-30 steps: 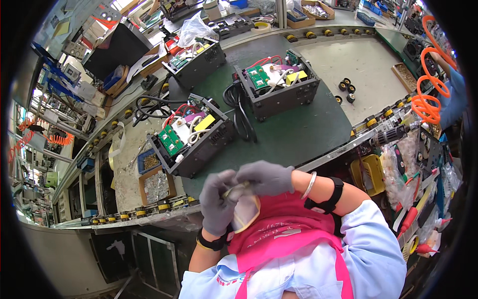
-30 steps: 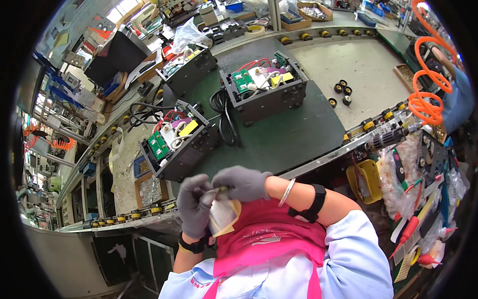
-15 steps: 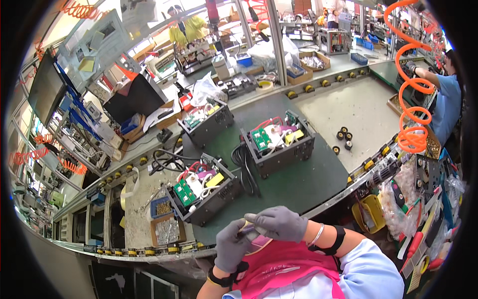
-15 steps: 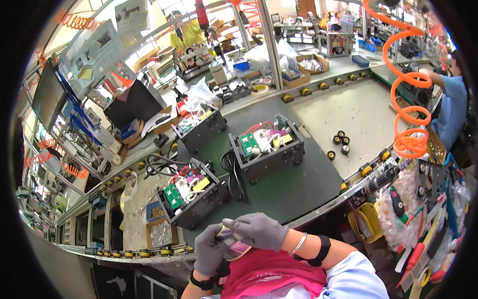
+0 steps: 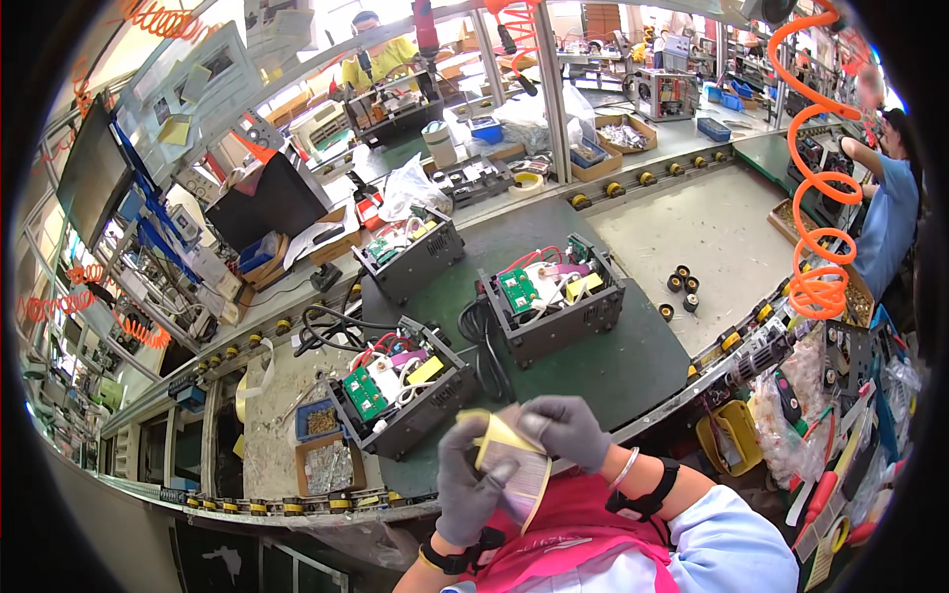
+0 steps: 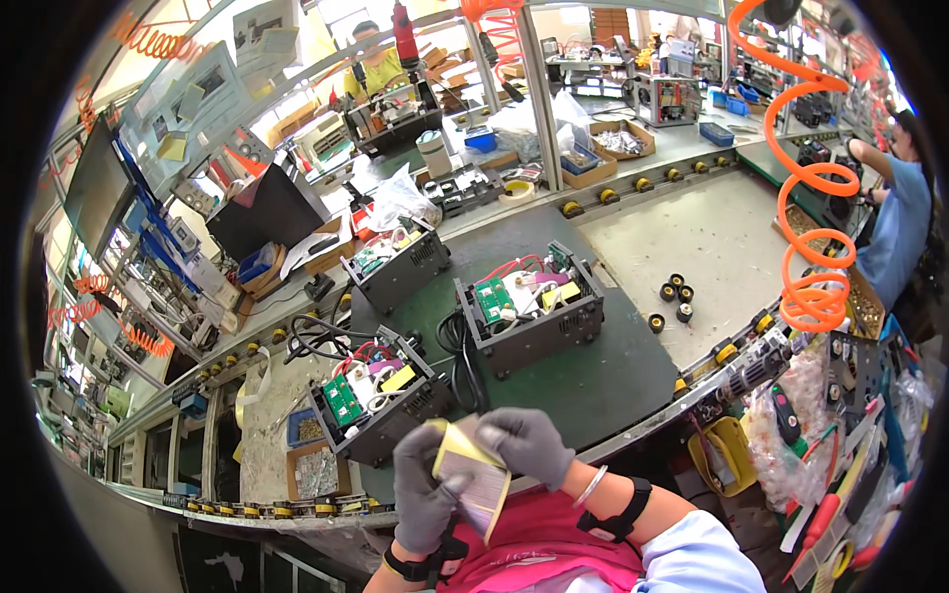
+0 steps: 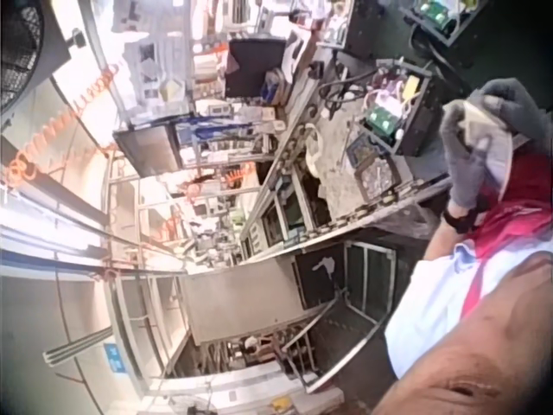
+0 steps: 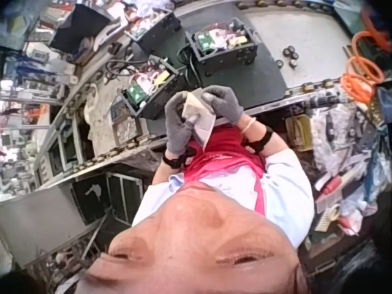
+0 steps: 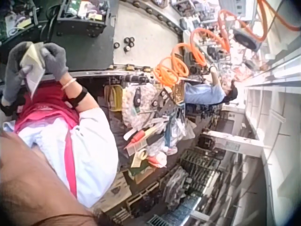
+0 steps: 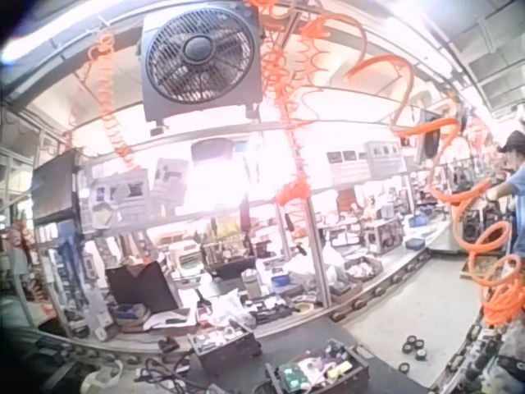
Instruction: Assemble internal components and wiring into a power supply unit on a factory assembly line.
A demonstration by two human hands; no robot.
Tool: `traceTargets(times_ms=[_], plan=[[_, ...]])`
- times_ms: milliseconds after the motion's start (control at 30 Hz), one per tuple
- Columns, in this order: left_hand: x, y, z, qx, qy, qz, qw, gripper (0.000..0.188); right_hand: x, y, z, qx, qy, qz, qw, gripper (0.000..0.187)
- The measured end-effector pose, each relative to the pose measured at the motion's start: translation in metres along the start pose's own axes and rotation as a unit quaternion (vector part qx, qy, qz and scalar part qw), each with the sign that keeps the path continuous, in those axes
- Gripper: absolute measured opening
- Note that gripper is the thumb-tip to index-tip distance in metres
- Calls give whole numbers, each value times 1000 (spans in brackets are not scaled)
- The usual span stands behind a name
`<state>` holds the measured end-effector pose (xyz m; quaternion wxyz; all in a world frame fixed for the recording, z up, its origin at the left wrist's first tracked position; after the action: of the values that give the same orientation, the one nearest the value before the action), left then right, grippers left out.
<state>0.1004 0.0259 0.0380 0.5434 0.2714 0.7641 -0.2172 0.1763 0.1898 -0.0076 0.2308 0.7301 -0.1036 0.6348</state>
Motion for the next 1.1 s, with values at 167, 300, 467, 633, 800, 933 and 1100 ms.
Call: traceTargets(times_ms=[167,300,467,633,800,933,1100], plan=[[-12,-19,-15,24,-7,-175,984,39,21,-64,-24,-168,-29,39,985,15],[3,4,-26,208,-87,-148,963,48,70,-33,-7,-159,-265,370,876,13],[9,31,-40,232,-19,-123,965,61,77,13,18,-19,-252,539,804,37],[17,38,-39,327,-66,-36,942,59,40,-62,-18,82,-15,300,950,48],[39,45,-41,283,-116,-45,951,62,-13,-77,-19,91,96,-22,991,25],[65,36,-26,216,-223,-32,950,58,-33,-122,-42,-102,54,-40,992,30],[96,33,-3,199,-301,-15,932,55,-47,-155,-69,-135,61,36,988,38]])
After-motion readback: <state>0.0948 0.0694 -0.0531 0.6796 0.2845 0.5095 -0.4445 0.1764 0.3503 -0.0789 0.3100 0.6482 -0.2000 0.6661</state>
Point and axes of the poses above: each hand's wrist, its own z-axis away from the middle knuckle, its own y-axis out of the palm, x = y × z, the point moved 5 cm from there along -z, towards the middle knuckle, and after that the axes turned 2 degrees about -z, right-handed, at the moved point
